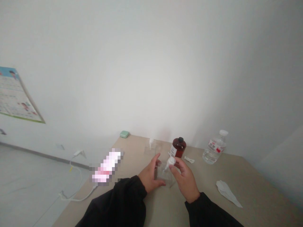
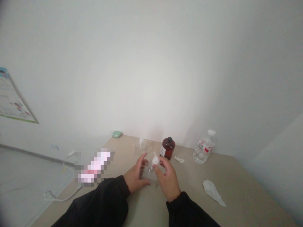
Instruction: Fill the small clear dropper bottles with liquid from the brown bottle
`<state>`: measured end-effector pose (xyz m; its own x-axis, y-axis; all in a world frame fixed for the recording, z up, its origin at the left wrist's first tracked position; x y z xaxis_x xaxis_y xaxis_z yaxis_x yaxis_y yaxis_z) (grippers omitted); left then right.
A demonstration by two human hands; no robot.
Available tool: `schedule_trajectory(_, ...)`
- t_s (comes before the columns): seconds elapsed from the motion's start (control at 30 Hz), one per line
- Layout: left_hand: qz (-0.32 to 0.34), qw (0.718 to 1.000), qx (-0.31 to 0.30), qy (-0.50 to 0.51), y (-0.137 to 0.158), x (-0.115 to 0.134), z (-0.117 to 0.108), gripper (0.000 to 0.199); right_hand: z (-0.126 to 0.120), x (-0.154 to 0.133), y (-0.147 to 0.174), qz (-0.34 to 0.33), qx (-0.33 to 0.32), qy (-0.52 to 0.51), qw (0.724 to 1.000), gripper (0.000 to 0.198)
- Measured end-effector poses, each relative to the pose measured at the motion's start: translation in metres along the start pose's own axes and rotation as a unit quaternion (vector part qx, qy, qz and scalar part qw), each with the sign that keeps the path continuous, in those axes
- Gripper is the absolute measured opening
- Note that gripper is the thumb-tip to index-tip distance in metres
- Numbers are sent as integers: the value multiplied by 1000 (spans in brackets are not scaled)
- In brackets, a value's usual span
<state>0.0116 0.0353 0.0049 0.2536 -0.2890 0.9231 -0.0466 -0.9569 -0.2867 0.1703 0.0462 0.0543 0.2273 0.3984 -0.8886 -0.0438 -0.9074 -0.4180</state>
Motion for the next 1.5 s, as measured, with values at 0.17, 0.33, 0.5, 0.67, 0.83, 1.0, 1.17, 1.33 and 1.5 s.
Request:
schedule_trajectory(0.17,4,1000,1,-3,0,-2,0,117,-3,-1,0,-5,11,3,1000,39)
schedule_trajectory(0.33,4,1000,0,1,-1,-8,1,118,-5,2,-1,-4,22,-2,1000,43)
schedule_trajectory(0.5,4,1000,2,-5,-1,-10,1,118,-6,3,0,-3,21,-24,999,43)
schedule_trajectory(0.67,-8,1000,1,-1,0,-8,1,116,-17,-14,0,-34,23,-30,999,37)
schedule_trajectory(0.83,-19,1000,5,-5,0,-7,1,114,-63,-13,-9,-60,69,31,995,36)
schedule_trajectory(1.0,-10,1000,1,-18,0,-4,-1,110,-110,10,-26,-103,79,231,964,33)
schedule_trajectory(1.17,-15,999,0,-30,1,-4,-1,108,-119,37,-39,-119,16,378,918,29)
schedule_trajectory(1.33,-13,999,-2,-35,2,-9,-1,106,-104,58,-43,-176,-99,420,885,34)
schedule_trajectory(1.5,-16,999,0,-29,2,-9,-1,104,-98,69,-44,-188,-146,455,858,38)
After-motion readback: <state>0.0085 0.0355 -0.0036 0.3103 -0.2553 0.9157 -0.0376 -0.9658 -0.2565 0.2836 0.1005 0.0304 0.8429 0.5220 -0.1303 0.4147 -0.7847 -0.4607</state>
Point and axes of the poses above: each hand's wrist, its own y-axis away from the middle knuckle, its own z-axis out of the palm, x = y × z, the point moved 5 cm from there along -y, towards the middle knuckle, and after that the axes turned 12 degrees about x, right-handed, at the moved point
